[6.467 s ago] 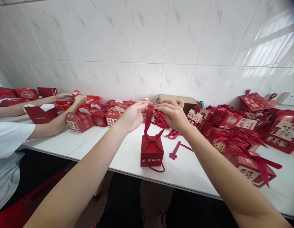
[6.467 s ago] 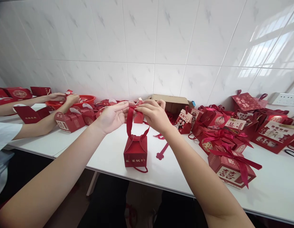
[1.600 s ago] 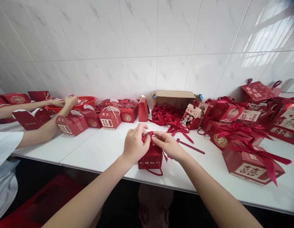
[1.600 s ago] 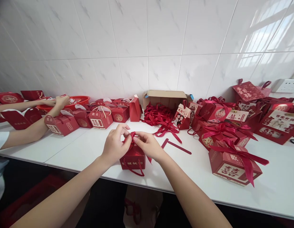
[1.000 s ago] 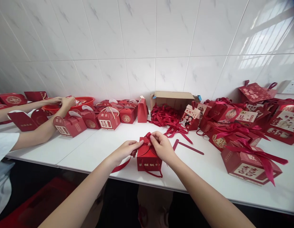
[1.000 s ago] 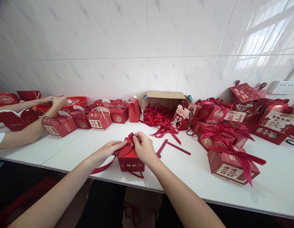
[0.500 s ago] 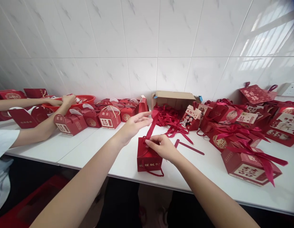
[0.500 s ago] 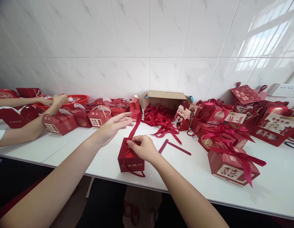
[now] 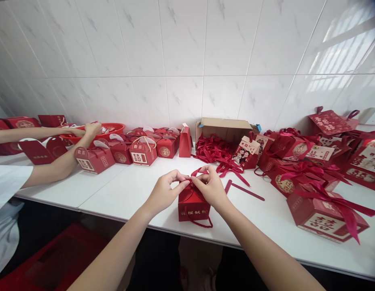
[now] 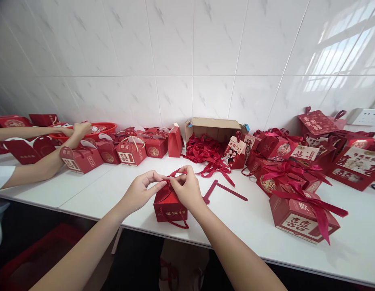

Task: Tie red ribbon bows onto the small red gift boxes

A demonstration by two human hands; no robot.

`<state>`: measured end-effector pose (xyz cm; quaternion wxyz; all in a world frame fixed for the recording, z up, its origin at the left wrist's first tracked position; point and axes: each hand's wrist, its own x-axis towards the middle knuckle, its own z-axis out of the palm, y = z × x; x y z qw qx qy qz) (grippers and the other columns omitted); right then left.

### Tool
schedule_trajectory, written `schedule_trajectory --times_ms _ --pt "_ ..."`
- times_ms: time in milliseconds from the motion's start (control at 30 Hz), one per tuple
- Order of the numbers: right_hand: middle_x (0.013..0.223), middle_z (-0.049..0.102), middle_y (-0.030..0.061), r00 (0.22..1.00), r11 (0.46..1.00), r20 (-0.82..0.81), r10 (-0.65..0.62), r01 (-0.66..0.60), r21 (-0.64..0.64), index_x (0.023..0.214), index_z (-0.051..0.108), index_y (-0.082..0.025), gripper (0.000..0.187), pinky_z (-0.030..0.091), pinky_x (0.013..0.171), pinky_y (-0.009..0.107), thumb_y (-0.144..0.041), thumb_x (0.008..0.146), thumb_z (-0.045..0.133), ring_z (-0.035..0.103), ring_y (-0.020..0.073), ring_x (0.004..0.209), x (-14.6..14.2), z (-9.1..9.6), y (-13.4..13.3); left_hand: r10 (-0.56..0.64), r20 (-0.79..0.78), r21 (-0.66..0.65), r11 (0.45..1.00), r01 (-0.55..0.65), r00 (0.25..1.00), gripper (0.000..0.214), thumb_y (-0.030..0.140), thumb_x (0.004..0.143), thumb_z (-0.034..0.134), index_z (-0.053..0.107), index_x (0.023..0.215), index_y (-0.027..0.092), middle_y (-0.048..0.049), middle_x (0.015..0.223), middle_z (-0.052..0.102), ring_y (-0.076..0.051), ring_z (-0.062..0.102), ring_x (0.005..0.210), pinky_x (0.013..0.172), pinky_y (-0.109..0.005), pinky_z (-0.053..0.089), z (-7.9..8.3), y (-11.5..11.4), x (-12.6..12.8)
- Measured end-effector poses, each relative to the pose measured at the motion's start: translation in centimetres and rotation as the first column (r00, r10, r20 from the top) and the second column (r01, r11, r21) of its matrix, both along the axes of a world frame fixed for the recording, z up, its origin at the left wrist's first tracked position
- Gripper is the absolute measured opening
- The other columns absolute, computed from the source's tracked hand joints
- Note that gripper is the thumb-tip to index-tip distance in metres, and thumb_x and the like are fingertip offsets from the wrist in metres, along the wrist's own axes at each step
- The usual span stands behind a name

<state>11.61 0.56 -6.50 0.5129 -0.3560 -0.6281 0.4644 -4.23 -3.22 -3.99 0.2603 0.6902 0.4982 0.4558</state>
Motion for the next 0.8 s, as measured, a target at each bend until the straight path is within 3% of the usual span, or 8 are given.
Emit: schedule_trajectory --times_ms 167,300,433,533,633,733,800 --pt "0.068 0.067 0.0012 0.992 0.989 0.116 -0.052 0.035 0.143 0.083 0.057 -0.019 0.011 0.045 0.061 0.027 -0.03 0.08 0.058 0.06 0.0154 0.062 0.1 0.4 -0.4 0.027 0.01 0.093 0.995 -0.028 1.0 0.016 0.025 0.075 0.063 0.049 0.076 0.018 0.0013 0.077 0.057 -0.015 0.062 0.08 0.077 -0.028 0.049 -0.9 0.2 0.7" --pt "0.084 0.069 0.006 0.951 0.945 0.278 -0.136 0.04 0.326 0.084 0.07 -0.019 0.012 0.047 0.071 0.03 -0.027 0.08 0.061 0.063 0.0182 0.076 0.7 0.6 -1.1 0.097 0.04 0.128 0.987 -0.101 0.994 0.011 0.018 0.075 0.059 0.049 0.072 0.018 0.0016 0.074 0.058 -0.014 0.064 0.08 0.076 -0.026 0.05 -1.1 0.1 1.2" --pt "0.079 0.064 0.0069 0.909 0.905 0.35 -0.227 0.064 0.42 0.08 0.072 -0.018 0.013 0.047 0.071 0.032 -0.019 0.081 0.059 0.06 0.0183 0.073 1.0 0.3 -1.3 0.135 0.065 0.133 0.981 -0.142 0.989 0.011 0.018 0.075 0.059 0.049 0.07 0.019 0.0001 0.075 0.063 -0.016 0.066 0.083 0.077 -0.027 0.051 -1.3 0.0 1.4" --pt "0.092 0.063 0.0084 0.912 0.925 0.346 -0.221 0.085 0.369 0.075 0.069 -0.019 0.013 0.043 0.086 0.039 -0.02 0.08 0.057 0.058 0.0226 0.091 0.9 0.0 -0.9 0.135 0.072 0.136 0.98 -0.144 0.988 0.012 0.017 0.076 0.058 0.048 0.07 0.019 -0.0008 0.076 0.065 -0.017 0.067 0.084 0.076 -0.028 0.051 -1.4 0.0 1.4" --pt "0.12 0.056 0.0091 0.955 0.986 0.297 -0.019 -0.03 0.161 0.072 0.066 -0.019 0.015 0.033 0.1 0.044 -0.026 0.081 0.056 0.049 0.0257 0.115 0.9 -0.1 -0.3 0.121 0.107 0.133 0.982 -0.135 0.987 0.011 0.017 0.076 0.058 0.048 0.07 0.019 -0.0005 0.075 0.063 -0.017 0.067 0.083 0.076 -0.027 0.052 -1.6 0.1 1.6" --pt "0.132 0.05 0.0096 0.968 0.98 0.158 0.195 -0.197 -0.001 0.069 0.064 -0.018 0.023 0.031 0.102 0.042 -0.033 0.082 0.054 0.046 0.0255 0.12 0.9 -0.2 0.2 0.12 0.142 0.131 0.982 -0.139 0.983 0.012 0.018 0.076 0.058 0.048 0.07 0.019 0.0001 0.074 0.061 -0.015 0.067 0.081 0.076 -0.027 0.053 -1.8 0.5 1.8" --pt "0.129 0.052 0.0101 0.975 0.977 0.071 0.212 -0.211 -0.026 0.07 0.065 -0.017 0.024 0.032 0.102 0.041 -0.037 0.081 0.055 0.048 0.0252 0.118 0.8 -0.3 0.3 0.148 0.163 0.148 0.974 -0.172 0.976 0.013 0.021 0.075 0.061 0.048 0.073 0.019 0.0006 0.075 0.059 -0.015 0.065 0.08 0.077 -0.028 0.053 -2.0 0.7 1.9"
